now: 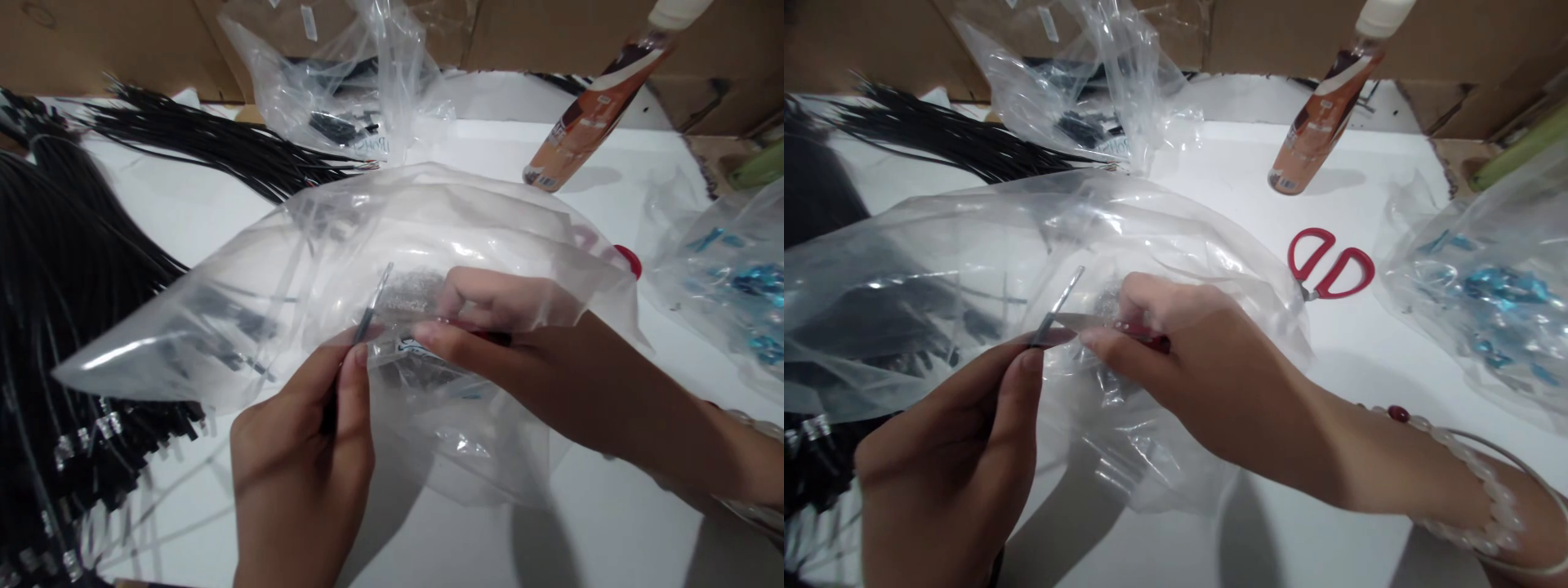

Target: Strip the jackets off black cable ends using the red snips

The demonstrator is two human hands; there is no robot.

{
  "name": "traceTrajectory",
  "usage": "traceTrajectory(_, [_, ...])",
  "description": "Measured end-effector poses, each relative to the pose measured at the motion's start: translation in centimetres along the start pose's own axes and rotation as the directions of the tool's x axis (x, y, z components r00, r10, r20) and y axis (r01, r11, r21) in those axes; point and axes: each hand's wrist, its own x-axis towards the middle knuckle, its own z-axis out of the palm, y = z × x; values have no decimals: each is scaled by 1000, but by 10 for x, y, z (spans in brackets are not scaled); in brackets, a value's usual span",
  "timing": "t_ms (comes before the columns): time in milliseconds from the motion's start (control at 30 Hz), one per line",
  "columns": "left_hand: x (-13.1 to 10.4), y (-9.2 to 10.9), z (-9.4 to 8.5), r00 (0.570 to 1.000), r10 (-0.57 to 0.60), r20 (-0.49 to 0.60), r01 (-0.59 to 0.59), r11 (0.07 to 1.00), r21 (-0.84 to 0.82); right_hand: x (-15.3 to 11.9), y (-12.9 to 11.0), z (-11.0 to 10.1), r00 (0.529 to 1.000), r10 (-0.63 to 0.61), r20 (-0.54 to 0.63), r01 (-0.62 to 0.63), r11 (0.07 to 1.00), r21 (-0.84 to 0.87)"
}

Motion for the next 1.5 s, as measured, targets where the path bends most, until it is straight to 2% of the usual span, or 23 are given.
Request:
traceTrajectory(233, [-4, 0, 1, 999, -31, -8, 31, 999, -28, 1, 0, 1, 1000, 0, 8, 0, 1000, 31])
traceTrajectory(600, [-1, 4, 1, 999, -36, 10, 36, 999, -38, -1, -2, 1, 997, 77, 22, -78, 996, 35])
traceTrajectory(800, [-3, 18, 5, 969, -240, -55, 240, 971, -4, -1, -6, 1, 995, 97, 26, -97, 995, 23])
traceTrajectory(967, [-2, 24, 4, 932, -360, -34, 354, 928, -118, -1, -6, 0, 999, 35, -10, -35, 998, -44])
traceTrajectory(1067, [-2, 19, 0, 917, -399, 5, 392, 898, -199, -2, -6, -1, 1000, 22, -18, -24, 996, -90])
traceTrajectory(1267, [1, 4, -2, 930, -341, 135, 366, 888, -280, -1, -7, -2, 999, 12, -31, -16, 993, -121])
traceTrajectory(1500, [0, 11, -1, 886, -456, 86, 459, 836, -301, -3, -6, -2, 1000, 15, -21, -19, 987, -157])
